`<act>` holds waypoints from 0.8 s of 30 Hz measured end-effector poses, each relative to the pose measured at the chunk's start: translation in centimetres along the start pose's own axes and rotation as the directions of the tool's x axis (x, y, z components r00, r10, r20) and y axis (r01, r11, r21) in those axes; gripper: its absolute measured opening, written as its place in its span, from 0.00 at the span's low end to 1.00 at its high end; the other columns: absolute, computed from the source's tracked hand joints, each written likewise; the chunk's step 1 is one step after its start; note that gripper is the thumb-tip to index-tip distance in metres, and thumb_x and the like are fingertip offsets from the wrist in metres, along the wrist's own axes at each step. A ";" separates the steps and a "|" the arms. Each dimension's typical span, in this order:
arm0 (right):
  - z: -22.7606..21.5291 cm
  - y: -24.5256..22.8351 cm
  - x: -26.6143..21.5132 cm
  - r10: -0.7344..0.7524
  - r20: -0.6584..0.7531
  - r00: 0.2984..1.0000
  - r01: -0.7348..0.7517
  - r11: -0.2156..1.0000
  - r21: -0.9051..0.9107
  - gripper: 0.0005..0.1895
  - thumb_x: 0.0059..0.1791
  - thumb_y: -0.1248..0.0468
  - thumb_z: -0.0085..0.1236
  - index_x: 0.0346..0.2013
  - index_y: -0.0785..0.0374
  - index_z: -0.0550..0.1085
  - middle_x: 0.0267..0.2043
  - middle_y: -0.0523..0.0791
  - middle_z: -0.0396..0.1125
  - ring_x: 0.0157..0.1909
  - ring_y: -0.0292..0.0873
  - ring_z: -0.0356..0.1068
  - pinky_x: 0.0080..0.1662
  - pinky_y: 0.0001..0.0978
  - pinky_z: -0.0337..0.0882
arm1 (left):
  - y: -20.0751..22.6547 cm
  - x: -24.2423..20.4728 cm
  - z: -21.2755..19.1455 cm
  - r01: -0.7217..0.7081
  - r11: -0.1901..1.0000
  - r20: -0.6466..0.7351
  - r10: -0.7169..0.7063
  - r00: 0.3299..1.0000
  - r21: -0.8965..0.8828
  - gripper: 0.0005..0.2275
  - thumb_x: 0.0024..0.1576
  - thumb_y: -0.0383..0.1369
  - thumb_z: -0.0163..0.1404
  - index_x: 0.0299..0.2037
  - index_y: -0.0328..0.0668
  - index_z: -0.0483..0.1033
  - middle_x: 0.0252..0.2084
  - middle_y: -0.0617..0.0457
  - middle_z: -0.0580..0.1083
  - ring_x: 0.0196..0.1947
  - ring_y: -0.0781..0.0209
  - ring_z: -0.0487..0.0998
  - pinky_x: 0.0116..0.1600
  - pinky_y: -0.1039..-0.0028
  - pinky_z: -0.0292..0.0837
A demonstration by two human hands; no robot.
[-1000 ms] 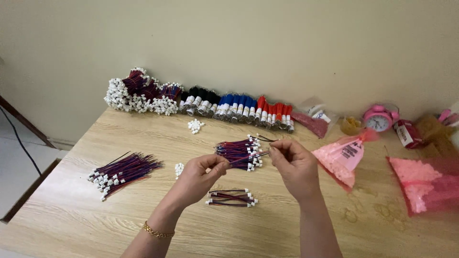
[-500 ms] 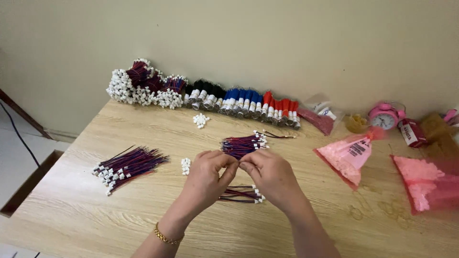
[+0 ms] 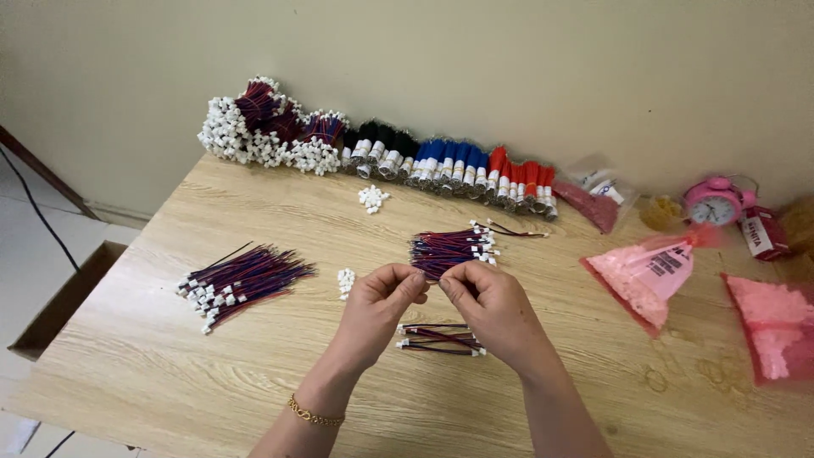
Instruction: Attaching small white plastic connectors to the ends of pre-cut wire bundles
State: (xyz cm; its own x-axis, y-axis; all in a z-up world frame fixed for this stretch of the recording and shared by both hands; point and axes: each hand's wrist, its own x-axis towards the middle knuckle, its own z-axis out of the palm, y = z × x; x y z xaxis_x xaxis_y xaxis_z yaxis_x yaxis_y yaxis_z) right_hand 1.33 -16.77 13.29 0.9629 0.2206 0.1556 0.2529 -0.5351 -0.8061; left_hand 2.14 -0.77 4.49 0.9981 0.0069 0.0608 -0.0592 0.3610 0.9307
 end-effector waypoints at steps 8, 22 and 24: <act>0.1 -0.7 -0.3 -0.008 0.008 1.000 0.008 1.000 -0.029 0.06 0.48 0.64 0.53 0.30 0.61 0.77 0.24 0.50 0.68 0.32 0.49 0.70 0.39 0.39 0.68 | 0.3 -0.4 0.0 -0.001 1.000 -0.019 0.000 1.000 -0.004 0.07 0.55 0.30 0.56 0.37 0.31 0.79 0.26 0.49 0.76 0.30 0.65 0.75 0.42 0.75 0.73; 2.8 -0.4 -1.7 0.078 0.004 0.997 -0.078 0.997 0.006 0.08 0.49 0.64 0.53 0.38 0.53 0.79 0.24 0.45 0.69 0.32 0.44 0.70 0.40 0.36 0.70 | 1.5 -3.4 -0.4 -0.155 0.919 -0.152 0.222 0.963 0.363 0.03 0.52 0.29 0.59 0.34 0.42 0.82 0.25 0.55 0.75 0.29 0.70 0.72 0.41 0.78 0.71; 3.7 0.6 -2.4 0.077 0.073 0.994 -0.074 0.996 -0.039 0.06 0.48 0.64 0.54 0.35 0.61 0.78 0.28 0.51 0.71 0.35 0.50 0.72 0.41 0.41 0.72 | 1.5 -4.6 -1.1 -0.204 0.853 -0.060 0.264 0.963 0.481 0.01 0.51 0.29 0.59 0.30 0.44 0.82 0.23 0.51 0.75 0.26 0.62 0.75 0.37 0.74 0.73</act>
State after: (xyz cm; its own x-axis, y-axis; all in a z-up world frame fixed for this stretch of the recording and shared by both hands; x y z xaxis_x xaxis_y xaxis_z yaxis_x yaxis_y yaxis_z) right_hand -1.19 -14.55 10.30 0.9699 0.2381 0.0509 0.1843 -0.5814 -0.7925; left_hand -2.51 0.81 5.23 0.9460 0.1576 0.2831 -0.2620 -0.1421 0.9545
